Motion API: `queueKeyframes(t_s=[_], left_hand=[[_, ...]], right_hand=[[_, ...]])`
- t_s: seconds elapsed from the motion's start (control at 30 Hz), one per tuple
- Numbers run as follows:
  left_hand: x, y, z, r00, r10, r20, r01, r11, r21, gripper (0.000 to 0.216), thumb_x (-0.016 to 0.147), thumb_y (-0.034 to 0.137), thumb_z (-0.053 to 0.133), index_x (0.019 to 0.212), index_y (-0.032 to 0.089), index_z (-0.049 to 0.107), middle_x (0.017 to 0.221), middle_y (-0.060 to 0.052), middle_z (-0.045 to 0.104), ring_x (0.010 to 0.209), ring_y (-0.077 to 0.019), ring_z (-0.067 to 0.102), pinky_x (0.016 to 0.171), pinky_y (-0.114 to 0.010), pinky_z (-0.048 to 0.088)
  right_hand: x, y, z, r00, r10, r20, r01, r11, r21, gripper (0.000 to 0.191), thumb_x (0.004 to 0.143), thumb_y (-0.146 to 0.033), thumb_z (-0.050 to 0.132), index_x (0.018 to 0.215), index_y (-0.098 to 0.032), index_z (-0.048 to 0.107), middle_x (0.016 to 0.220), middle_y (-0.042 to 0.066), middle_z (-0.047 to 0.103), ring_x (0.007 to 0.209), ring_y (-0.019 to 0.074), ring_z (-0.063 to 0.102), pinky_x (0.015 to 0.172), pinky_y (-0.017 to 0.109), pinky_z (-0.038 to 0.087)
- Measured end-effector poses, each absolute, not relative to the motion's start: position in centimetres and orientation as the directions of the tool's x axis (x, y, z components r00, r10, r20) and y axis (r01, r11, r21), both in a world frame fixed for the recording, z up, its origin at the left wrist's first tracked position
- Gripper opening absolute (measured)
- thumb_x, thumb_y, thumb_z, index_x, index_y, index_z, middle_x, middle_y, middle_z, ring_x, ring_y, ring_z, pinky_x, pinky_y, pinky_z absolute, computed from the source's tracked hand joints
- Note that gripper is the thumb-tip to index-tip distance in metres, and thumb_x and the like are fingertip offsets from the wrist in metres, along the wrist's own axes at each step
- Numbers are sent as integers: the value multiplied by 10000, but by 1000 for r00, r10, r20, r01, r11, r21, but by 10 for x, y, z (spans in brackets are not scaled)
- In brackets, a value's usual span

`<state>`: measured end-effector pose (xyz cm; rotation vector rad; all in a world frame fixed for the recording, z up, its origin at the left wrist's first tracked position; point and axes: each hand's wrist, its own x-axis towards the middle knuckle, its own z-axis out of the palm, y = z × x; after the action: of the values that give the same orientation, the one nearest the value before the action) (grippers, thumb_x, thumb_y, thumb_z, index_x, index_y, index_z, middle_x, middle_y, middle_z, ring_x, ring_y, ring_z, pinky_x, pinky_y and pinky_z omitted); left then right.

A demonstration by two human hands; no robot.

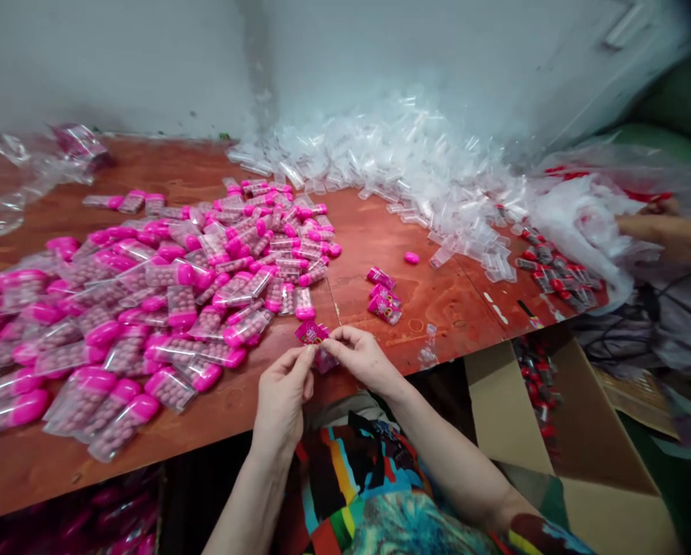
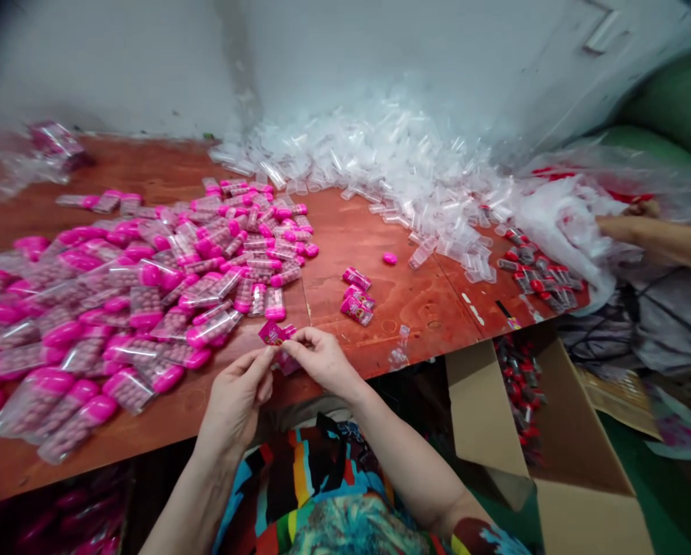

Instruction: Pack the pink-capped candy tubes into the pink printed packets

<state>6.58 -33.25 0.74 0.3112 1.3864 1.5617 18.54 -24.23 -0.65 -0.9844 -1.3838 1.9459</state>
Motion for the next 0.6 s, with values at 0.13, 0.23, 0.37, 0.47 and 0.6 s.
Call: queueKeyframes(t_s=[0.13,0.23,0.37,0.47,0.6], left_hand=[[54,-334,9,-493,753,-435,-522,144,840,540,659,627,972,786,166,720,489,59,481,400,-47,331,420,-207,203],[51,-334,15,-419,773,-476,-554,198,809,592,662,667,962,801,162,686,643,15,618,397,-28,354,405,-196,192],[48,-339,23,-326,772,-546,-650,236,722,623,611,634,1002,838,166,659,625,51,570,408,-24,337,395,-168,191],[46,-346,25,-255,772,-582,-705,264,659,615,592,592,1025,786,162,630,572,73,519,399,-13,286,382,-159,191],[42,-351,23,-321,749,-580,-711,214,670,591,540,488,1056,681,167,579,475,114,395,393,-13,287,387,-146,229]], right_hand=[[179,-237,-5,-610,766,-206,2,-258,-966,518,806,-664,874,838,-194,659,749,-6,685,648,145,622,634,274,534],[176,-235,1,-679,702,-214,14,-280,-960,544,827,-695,858,875,-192,659,766,-4,690,655,141,614,632,267,514],[173,-239,5,-756,624,-199,9,-293,-956,563,809,-701,880,874,-184,664,745,-31,634,648,114,536,633,246,450],[172,-242,2,-762,619,-189,9,-282,-959,538,831,-680,866,855,-187,650,735,-42,597,647,111,497,627,244,411],[173,-234,2,-790,598,-136,91,-105,-990,464,943,-645,744,874,-192,677,777,-22,624,691,138,543,660,263,442]])
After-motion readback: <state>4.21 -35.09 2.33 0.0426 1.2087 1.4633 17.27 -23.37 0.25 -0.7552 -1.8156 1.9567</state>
